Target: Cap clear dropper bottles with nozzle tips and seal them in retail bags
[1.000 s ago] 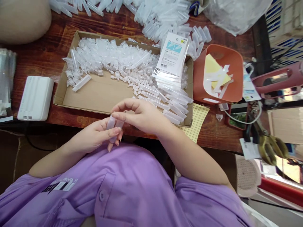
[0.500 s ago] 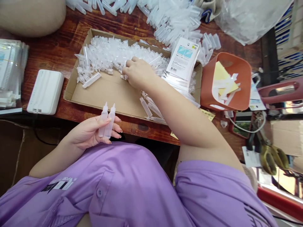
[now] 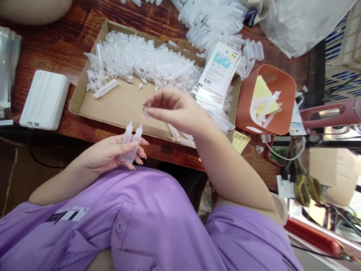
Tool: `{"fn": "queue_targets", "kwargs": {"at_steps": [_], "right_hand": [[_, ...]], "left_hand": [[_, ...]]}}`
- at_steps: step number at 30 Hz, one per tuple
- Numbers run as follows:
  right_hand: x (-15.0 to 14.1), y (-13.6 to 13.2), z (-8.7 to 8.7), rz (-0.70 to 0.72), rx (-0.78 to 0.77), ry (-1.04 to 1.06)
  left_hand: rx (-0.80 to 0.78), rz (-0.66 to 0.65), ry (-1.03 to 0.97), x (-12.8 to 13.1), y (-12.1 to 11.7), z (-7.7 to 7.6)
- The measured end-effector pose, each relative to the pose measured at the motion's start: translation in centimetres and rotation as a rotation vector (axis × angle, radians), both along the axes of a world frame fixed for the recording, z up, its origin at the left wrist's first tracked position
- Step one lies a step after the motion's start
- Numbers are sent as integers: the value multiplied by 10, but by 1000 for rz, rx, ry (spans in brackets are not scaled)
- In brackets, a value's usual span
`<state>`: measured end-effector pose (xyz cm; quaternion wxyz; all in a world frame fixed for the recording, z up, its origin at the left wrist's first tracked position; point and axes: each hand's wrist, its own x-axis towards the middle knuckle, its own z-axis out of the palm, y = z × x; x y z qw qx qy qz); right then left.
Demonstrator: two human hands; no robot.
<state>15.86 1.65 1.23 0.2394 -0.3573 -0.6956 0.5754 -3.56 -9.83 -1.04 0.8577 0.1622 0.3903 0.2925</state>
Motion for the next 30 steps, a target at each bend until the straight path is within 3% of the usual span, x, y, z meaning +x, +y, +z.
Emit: {"fn": "queue_targets", "kwargs": {"at_steps": [4,10,18,25,28,30], "right_hand": [[14,-28,5,56,-262,84],[27,-41,10,87,-355,-34],[31,-43,16,152,4,-465],[49,-38,19,366,40,-422],[49,-36,20,363,150,-519],[47,-35,19,374,174,-453]], "left_hand": [[52,-83,32,7,2,0],[129,-169,126,15,2,-2],[175,-265,173,23,1,-1],[161,-270,153,27,3,0],[168,-276,168,27,4,3],[173,-256,191,27,4,4]]}}
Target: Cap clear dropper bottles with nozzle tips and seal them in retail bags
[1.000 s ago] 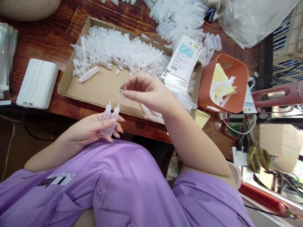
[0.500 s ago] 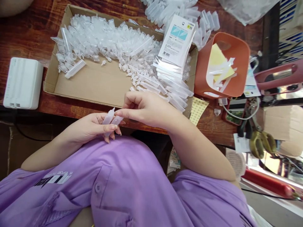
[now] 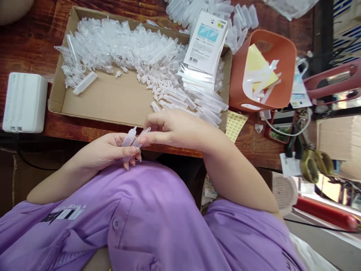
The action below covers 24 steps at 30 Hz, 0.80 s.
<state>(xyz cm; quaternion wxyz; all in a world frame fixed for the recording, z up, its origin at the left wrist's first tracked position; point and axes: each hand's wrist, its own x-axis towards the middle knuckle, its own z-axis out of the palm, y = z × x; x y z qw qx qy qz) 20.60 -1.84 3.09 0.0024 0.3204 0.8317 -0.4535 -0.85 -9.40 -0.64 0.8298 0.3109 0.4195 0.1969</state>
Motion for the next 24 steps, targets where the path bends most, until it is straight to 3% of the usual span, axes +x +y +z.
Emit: {"fn": "queue_targets", "kwargs": {"at_steps": [6,10,14,19,24], "right_hand": [[-2,3,-3,119,36,-14],[-7,3,-4,155,48,119],[-13,5,-3,202,108,30],[-18,7,1,257,125,120],[-29,7,3,287,125,19]], "left_hand": [[22,-8,-3,-5,-1,0],[34,-8,6,-9,-2,0],[17,-1,13,-12,-2,3],[64,-5,37,-17,-1,6],[120,8,87,-22,-5,3]]}}
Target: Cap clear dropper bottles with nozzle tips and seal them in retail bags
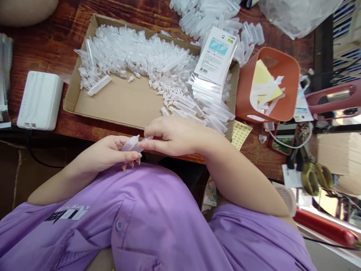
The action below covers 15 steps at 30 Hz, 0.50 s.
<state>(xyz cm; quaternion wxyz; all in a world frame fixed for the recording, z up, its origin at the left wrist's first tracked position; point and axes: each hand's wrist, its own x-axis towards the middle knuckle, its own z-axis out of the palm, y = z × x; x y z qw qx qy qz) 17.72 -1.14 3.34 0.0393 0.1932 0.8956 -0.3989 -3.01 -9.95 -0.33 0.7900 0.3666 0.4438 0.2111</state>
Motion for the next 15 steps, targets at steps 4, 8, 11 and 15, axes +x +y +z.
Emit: {"fn": "queue_targets", "kwargs": {"at_steps": [4,8,11,15], "right_hand": [[-5,0,0,-15,25,23],[-10,0,0,57,50,80],[-19,1,-1,82,100,11],[-35,4,-5,102,139,-91]], "left_hand": [[56,40,66,-6,0,-2],[70,14,88,-12,1,-2],[101,62,169,-15,-1,-5],[149,118,239,-19,-6,-10]]}}
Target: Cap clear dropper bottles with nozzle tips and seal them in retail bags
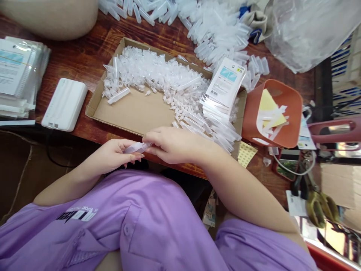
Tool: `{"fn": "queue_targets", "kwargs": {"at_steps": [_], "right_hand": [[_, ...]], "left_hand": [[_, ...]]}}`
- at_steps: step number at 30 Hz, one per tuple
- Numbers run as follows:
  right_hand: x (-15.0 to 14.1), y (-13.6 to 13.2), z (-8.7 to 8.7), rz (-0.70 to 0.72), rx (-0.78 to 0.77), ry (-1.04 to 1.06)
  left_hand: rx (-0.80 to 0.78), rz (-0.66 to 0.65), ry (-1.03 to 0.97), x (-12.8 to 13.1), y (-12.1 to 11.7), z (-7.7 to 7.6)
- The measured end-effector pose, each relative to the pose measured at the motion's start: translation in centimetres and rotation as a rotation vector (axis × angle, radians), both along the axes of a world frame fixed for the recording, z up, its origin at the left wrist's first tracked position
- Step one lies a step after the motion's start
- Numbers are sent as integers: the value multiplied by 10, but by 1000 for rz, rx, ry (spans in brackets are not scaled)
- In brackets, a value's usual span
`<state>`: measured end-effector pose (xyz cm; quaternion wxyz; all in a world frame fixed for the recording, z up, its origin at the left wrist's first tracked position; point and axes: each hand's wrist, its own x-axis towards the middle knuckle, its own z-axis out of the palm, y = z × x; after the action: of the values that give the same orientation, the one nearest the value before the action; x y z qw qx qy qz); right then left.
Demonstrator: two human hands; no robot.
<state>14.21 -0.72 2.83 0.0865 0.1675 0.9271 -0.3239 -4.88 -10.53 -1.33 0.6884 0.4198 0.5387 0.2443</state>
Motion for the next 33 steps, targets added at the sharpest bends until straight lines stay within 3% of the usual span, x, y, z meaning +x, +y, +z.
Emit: {"fn": "queue_targets", "kwargs": {"at_steps": [5,10,11,12,14,16,19,22,25,30,33], "right_hand": [[-20,9,-1,22,-54,-40],[-32,57,5,37,-434,-11],[-37,70,2,-67,-378,27],[-44,82,-2,-233,-225,71],[-61,102,-16,-498,202,62],[-80,111,-32,-520,434,-24],[-98,109,-49,-459,517,-142],[-94,96,-46,-474,498,-150],[-68,77,-29,-511,311,7],[-5,29,-7,-483,-403,424],[23,5,-7,-444,-658,498]], "left_hand": [[17,122,74,-9,-4,-2],[-79,132,-135,-21,-3,-1],[-100,136,-190,-23,-3,-1],[-118,143,-235,-24,-3,-1],[-152,147,-311,-24,-4,-2],[-193,138,-385,-22,-6,-1],[-267,147,-466,-17,-7,0],[-323,164,-514,-14,-6,1],[-357,144,-524,-10,-3,2],[-359,32,-520,5,4,3],[-339,-65,-496,18,8,3]]}}
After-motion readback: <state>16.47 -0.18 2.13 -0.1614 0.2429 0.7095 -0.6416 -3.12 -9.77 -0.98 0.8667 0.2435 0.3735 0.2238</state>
